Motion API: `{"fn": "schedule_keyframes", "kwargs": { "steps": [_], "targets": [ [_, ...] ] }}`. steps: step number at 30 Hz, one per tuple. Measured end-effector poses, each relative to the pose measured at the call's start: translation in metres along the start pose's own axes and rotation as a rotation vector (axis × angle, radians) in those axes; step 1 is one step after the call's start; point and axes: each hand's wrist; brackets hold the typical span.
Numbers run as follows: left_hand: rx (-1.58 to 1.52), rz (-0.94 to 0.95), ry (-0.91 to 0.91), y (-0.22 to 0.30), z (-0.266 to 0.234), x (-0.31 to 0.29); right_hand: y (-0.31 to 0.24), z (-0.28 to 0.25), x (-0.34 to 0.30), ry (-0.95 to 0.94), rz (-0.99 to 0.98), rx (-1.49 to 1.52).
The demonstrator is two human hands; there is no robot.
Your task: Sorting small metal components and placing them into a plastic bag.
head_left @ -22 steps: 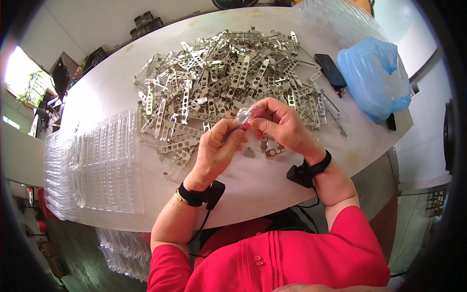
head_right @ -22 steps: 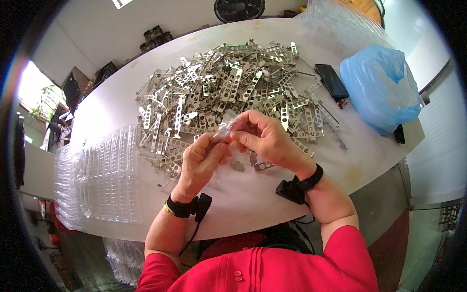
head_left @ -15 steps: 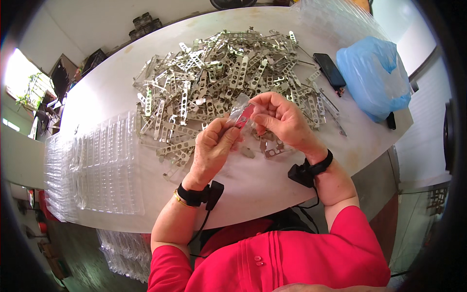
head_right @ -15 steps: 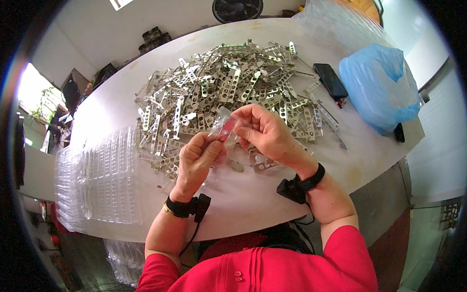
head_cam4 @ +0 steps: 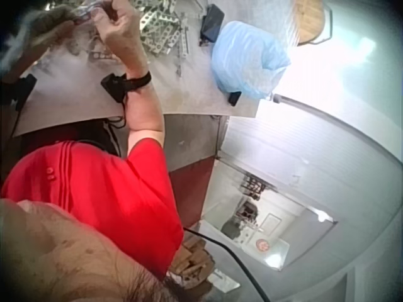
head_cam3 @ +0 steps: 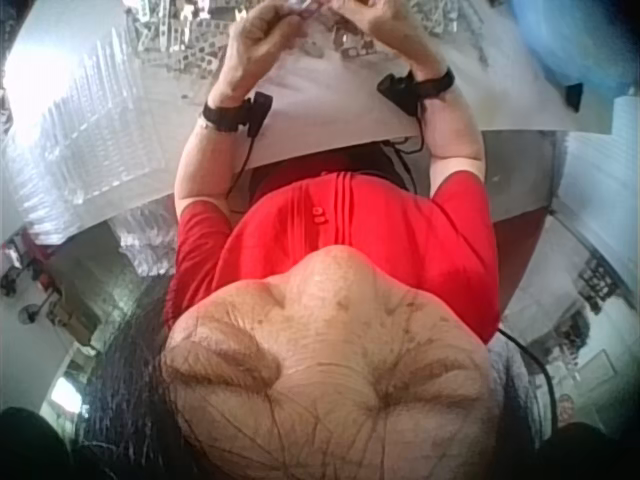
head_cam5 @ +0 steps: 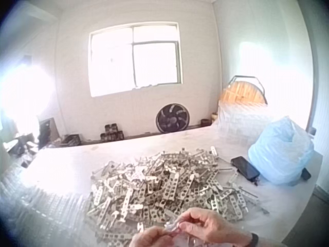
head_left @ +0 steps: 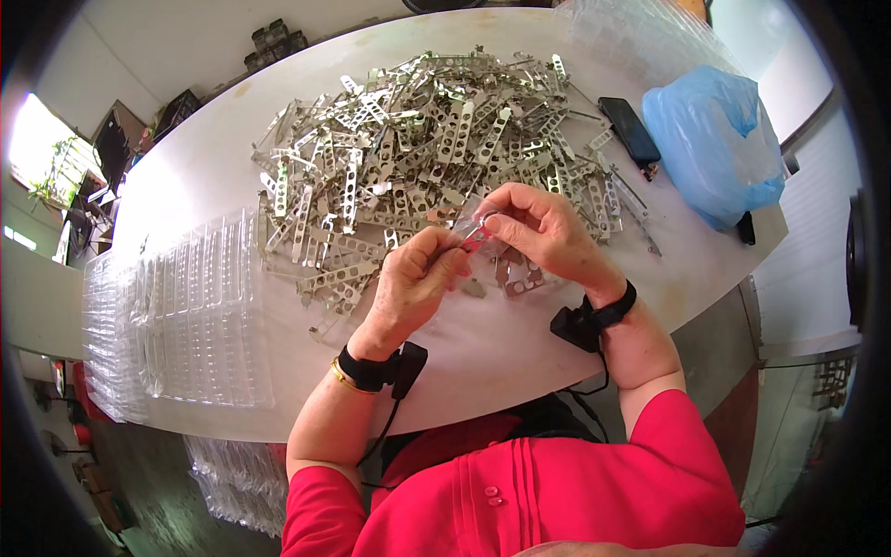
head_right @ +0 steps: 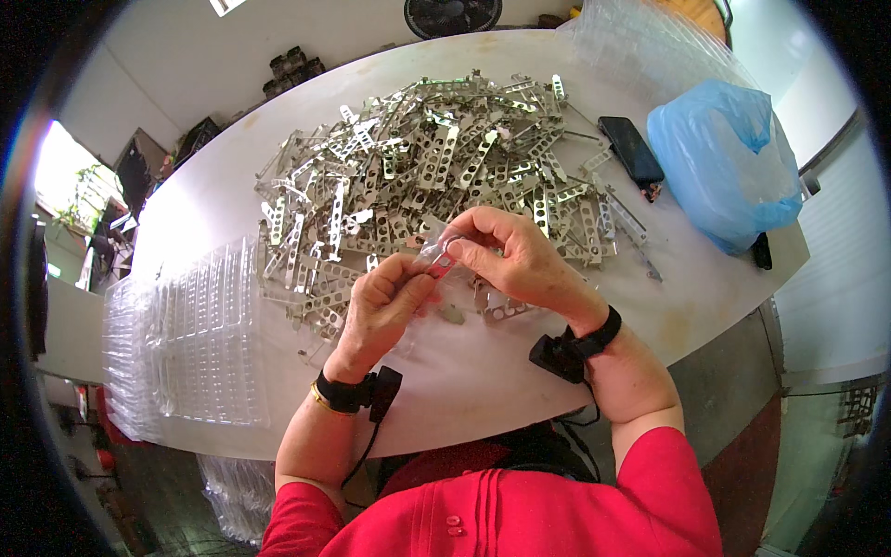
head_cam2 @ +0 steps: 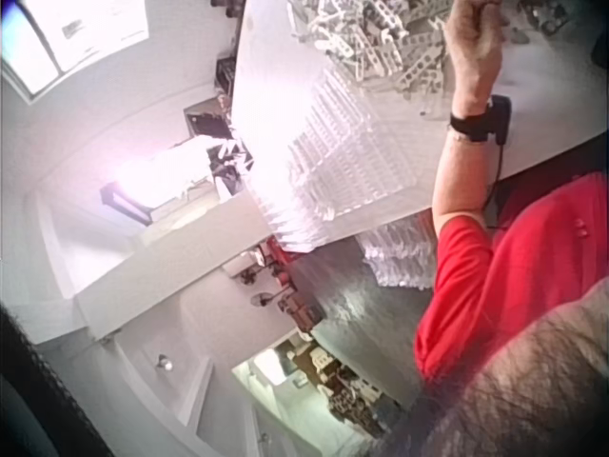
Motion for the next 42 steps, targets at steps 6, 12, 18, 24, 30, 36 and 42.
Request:
{"fn": "schedule_keyframes", "kwargs": {
  "steps": [6,12,18,24,30,36,42],
  "targets": [
    [0.085,-0.002,-0.03,0.001,0.0,0.0,-0.001,-0.002,0.001,-0.064,0.014,0.029],
    [0.099,0.01,-0.038,0.001,0.002,0.0,-0.001,0.0,0.001,-0.167,0.009,0.073],
    [0.033,0.047,-0.013,-0.007,0.002,0.002,-0.005,-0.002,-0.001,-0.033,0.026,0.049],
    [-0.163,0.086,0.134,-0.003,-0.002,0.005,-0.005,-0.017,0.003,0.191,-0.073,0.033],
    [-0.179,0.03,0.256,-0.004,-0.008,0.007,0.0,-0.026,0.006,0.243,-0.097,0.098],
    [-0.231,0.096,0.355,-0.002,-0.009,0.006,0.001,-0.026,0.007,0.31,-0.093,0.106],
    [-0.216,0.131,0.416,-0.005,-0.016,0.005,0.004,-0.026,0.007,0.283,-0.105,0.104]
  ]
}}
Point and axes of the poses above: each hand's wrist, its own x-axis towards the middle knuckle, its own z-axis out of the palm, y = z × x, and after that the axes turned 2 degrees about -x, right-handed
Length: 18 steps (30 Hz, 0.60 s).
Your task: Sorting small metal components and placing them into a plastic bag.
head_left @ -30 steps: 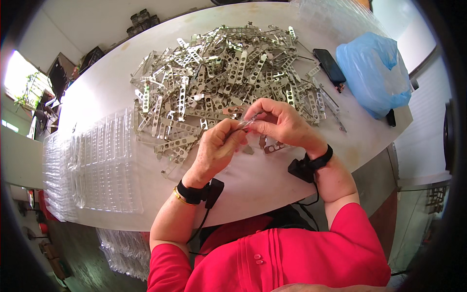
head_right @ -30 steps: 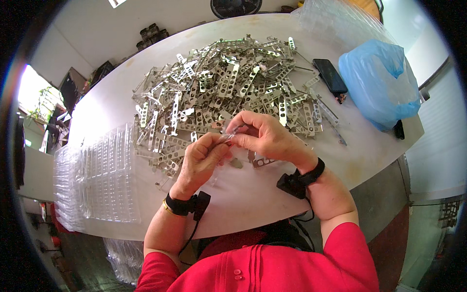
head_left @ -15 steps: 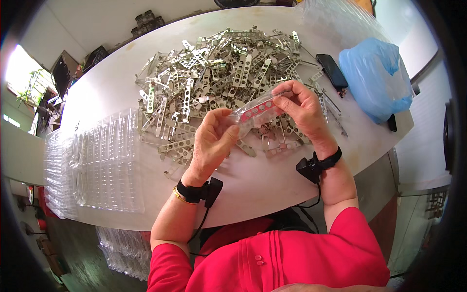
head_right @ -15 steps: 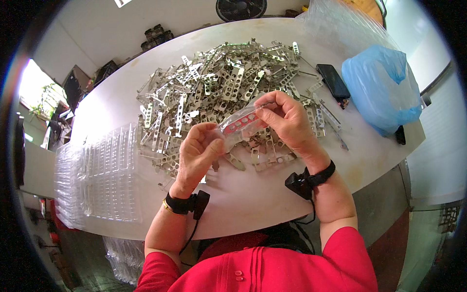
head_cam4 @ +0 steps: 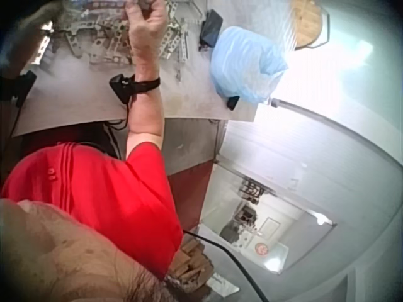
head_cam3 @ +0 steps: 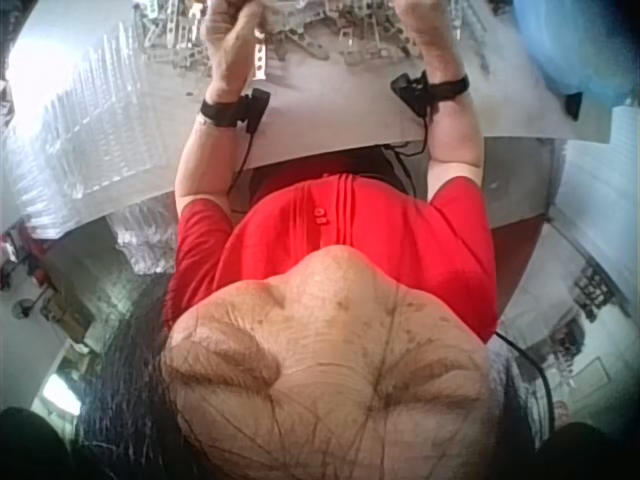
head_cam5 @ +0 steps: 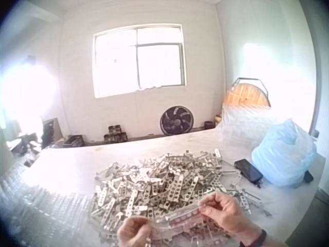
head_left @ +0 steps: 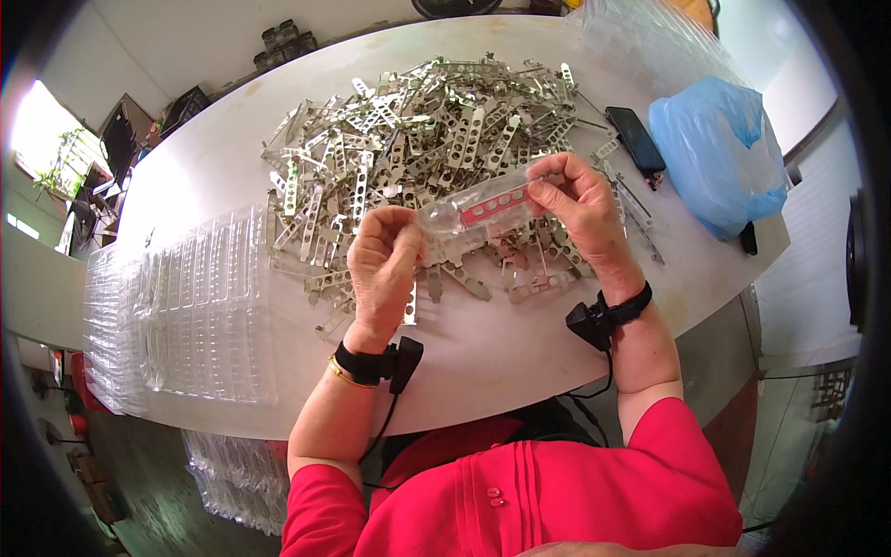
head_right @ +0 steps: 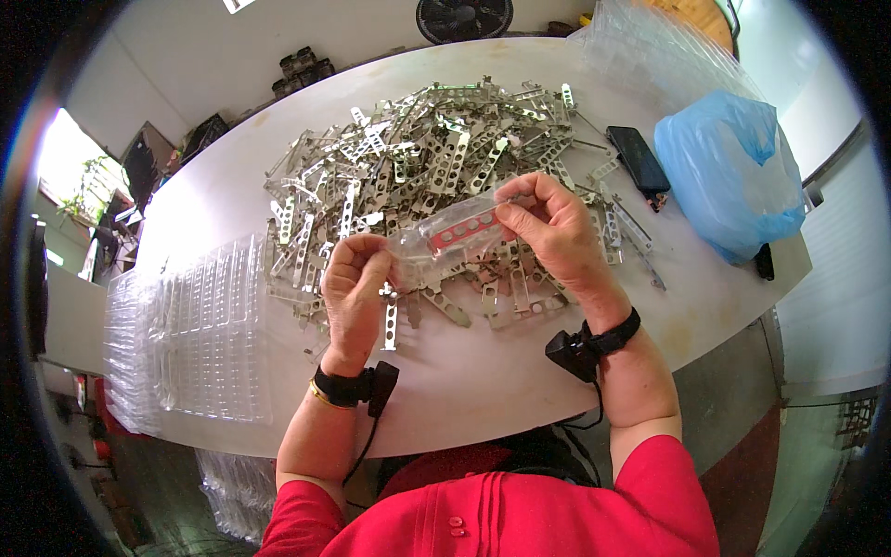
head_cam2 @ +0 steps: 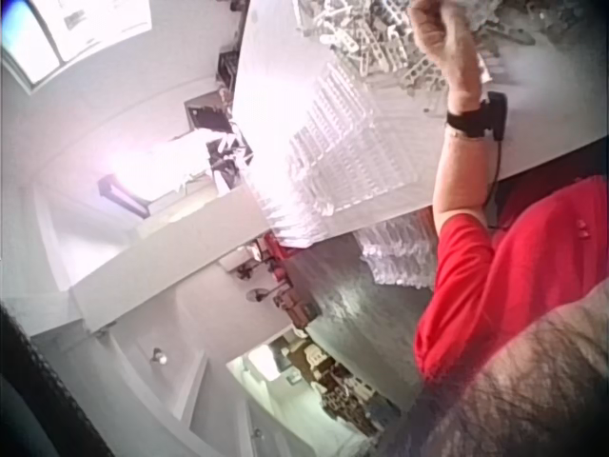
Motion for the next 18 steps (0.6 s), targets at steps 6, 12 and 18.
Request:
{"fn": "schedule_keyframes", "kwargs": {
  "steps": [6,12,18],
  "targets": [
    [0.105,0.155,-0.052,0.004,0.001,-0.001,-0.005,0.006,-0.005,-0.094,0.022,-0.044],
    [0.408,0.166,-0.312,0.015,0.017,-0.008,-0.005,0.017,-0.012,-0.238,0.113,0.018],
    [0.268,-0.048,-0.371,0.005,0.015,-0.009,-0.004,0.024,-0.013,-0.278,0.143,0.009]
  ]
}}
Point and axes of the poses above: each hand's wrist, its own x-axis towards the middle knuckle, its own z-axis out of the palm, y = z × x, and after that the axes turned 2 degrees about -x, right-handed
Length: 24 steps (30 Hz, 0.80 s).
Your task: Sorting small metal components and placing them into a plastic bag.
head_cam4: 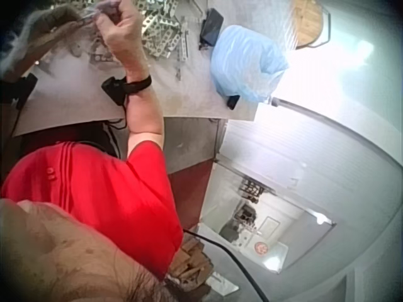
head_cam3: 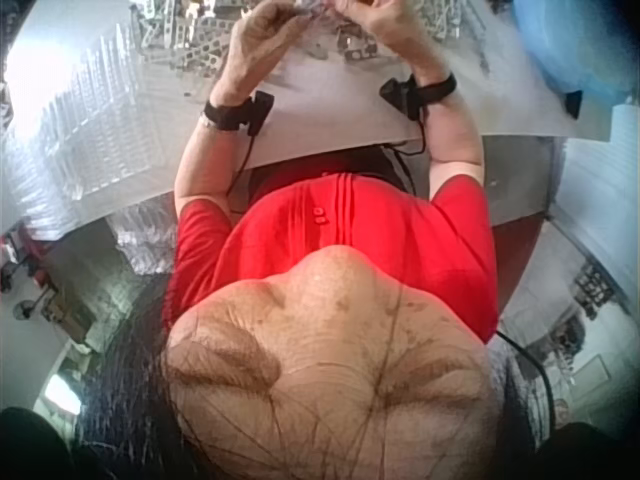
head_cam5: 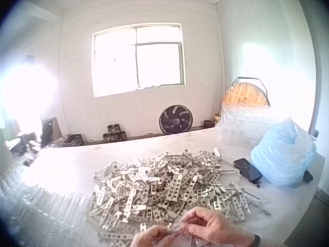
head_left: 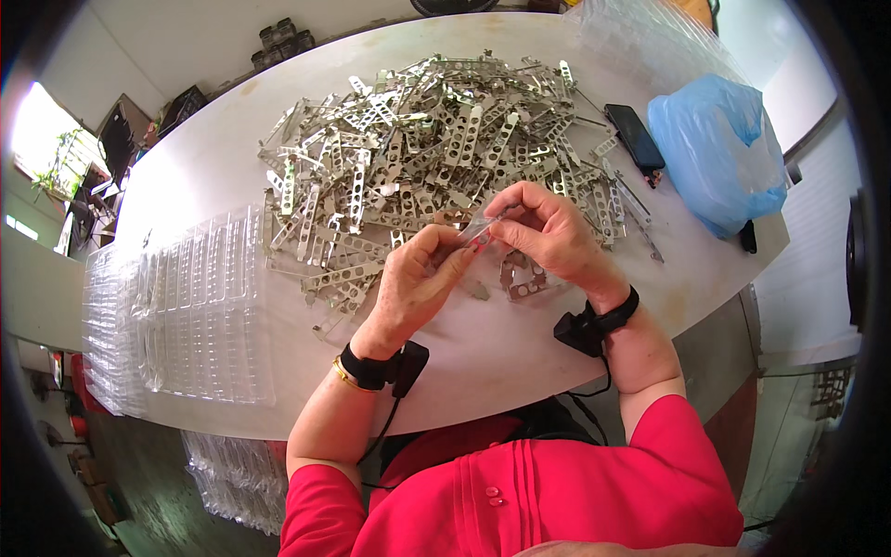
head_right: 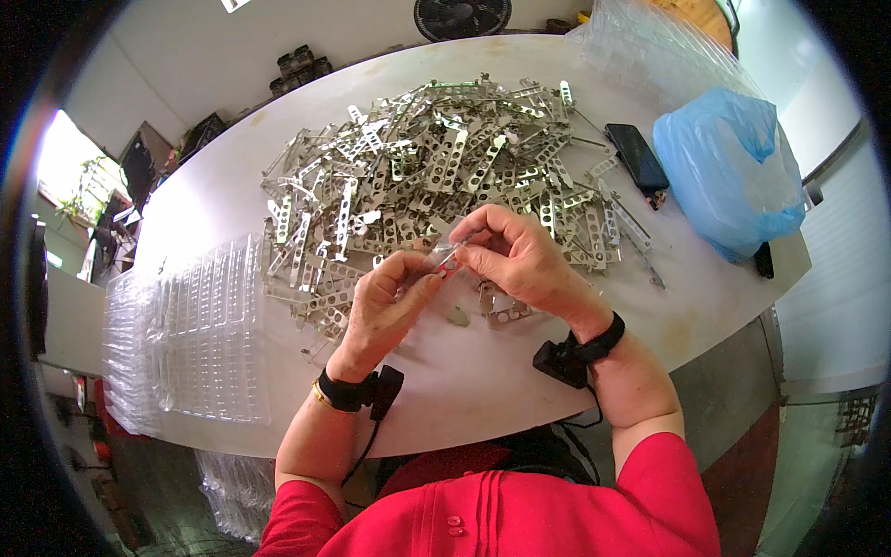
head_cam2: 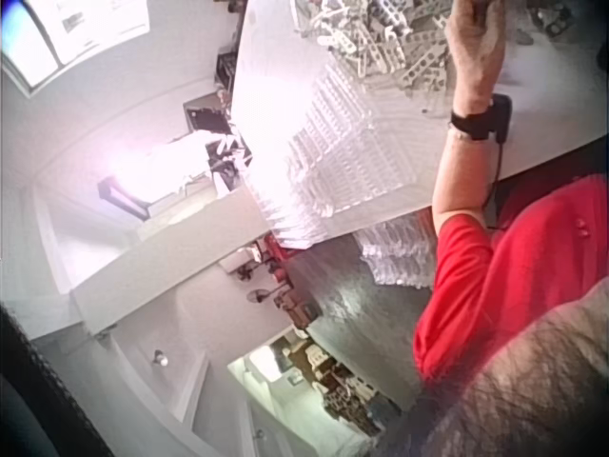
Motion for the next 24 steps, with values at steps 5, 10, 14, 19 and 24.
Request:
{"fn": "schedule_keyframes", "kwargs": {
  "steps": [5,10,14,19,24],
  "targets": [
    [0.12,-0.002,0.003,-0.004,-0.007,-0.007,0.002,0.012,0.002,0.022,-0.035,-0.11],
    [-0.079,0.088,0.009,-0.01,0.007,0.002,0.004,0.003,-0.003,0.102,-0.052,-0.121],
    [0.042,0.122,0.071,-0.003,0.004,0.001,0.002,0.006,0.0,0.072,-0.076,-0.078],
    [0.107,0.156,0.113,0.003,0.001,0.005,0.008,-0.003,0.005,0.176,-0.203,-0.13],
    [0.132,0.173,0.122,0.01,0.003,0.012,0.029,-0.015,0.01,0.347,-0.287,-0.065]
  ]
}}
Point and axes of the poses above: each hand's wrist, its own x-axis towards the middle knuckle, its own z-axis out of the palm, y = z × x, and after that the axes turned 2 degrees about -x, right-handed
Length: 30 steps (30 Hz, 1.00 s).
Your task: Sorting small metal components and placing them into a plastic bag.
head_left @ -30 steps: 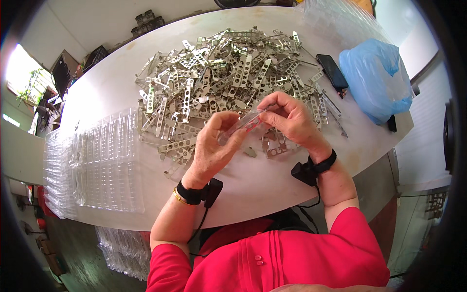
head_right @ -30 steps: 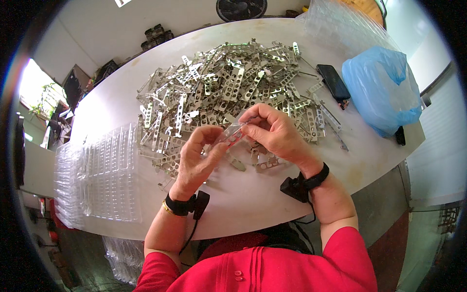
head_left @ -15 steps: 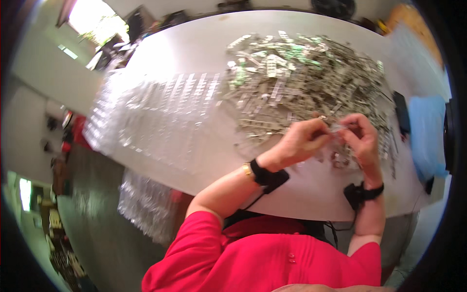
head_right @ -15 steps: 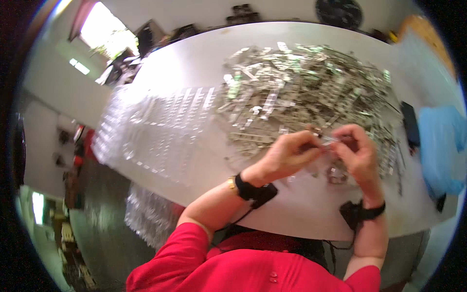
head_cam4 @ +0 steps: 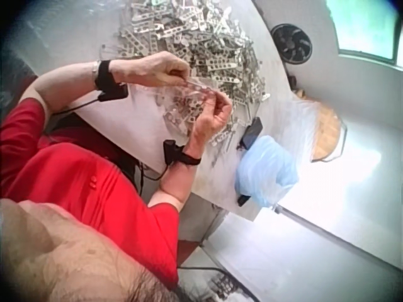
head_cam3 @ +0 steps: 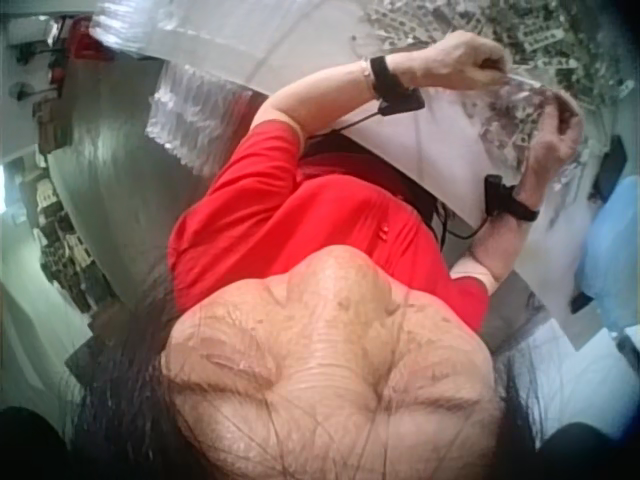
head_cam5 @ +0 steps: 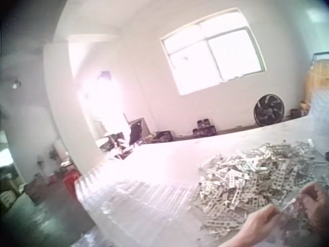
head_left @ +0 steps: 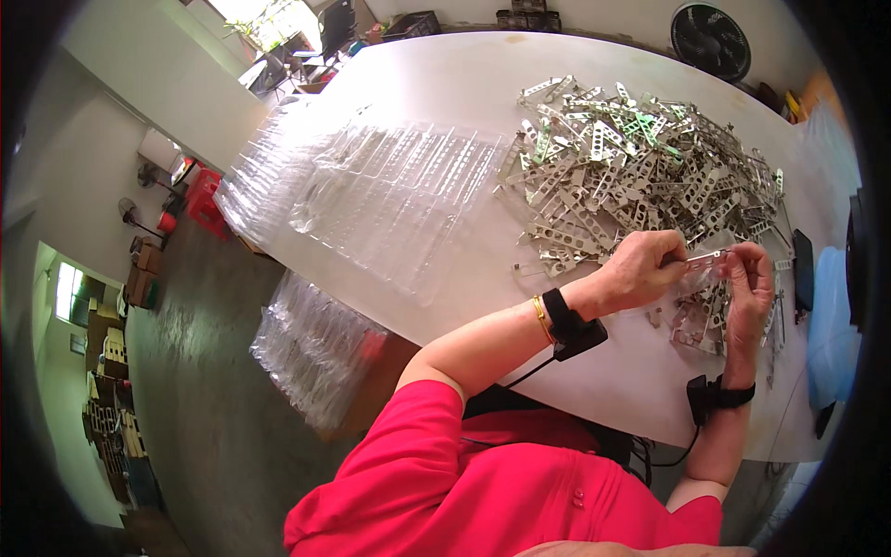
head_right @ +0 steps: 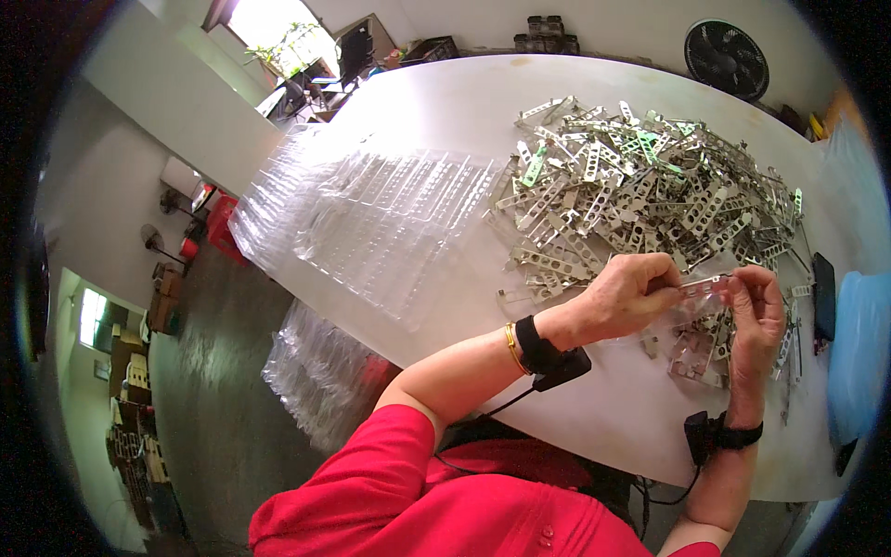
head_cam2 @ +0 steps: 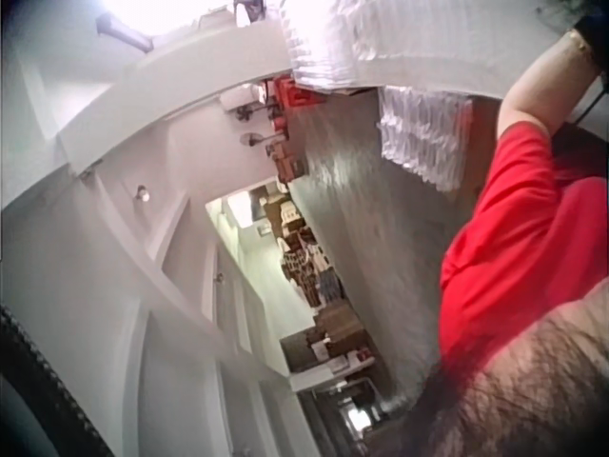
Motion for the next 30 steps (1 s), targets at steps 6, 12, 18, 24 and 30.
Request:
{"fn": "schedule_keyframes", "kwargs": {
  "steps": [6,12,18,24,30],
  "targets": [
    [0.2,0.064,0.021,0.009,-0.022,-0.002,-0.005,0.003,0.0,-0.07,-0.053,0.025],
    [0.361,0.071,0.232,0.014,-0.109,-0.009,-0.007,-0.002,0.003,-0.004,0.034,0.057],
    [0.709,-0.094,0.641,-0.005,-0.27,-0.053,-0.006,0.0,0.003,-0.035,0.031,0.067],
    [1.237,-0.309,1.009,-0.016,-0.405,-0.144,-0.004,0.002,0.003,-0.02,0.049,0.052],
    [1.186,-0.493,1.112,-0.021,-0.443,-0.196,0.0,-0.002,0.003,-0.024,0.05,0.021]
  ]
}}
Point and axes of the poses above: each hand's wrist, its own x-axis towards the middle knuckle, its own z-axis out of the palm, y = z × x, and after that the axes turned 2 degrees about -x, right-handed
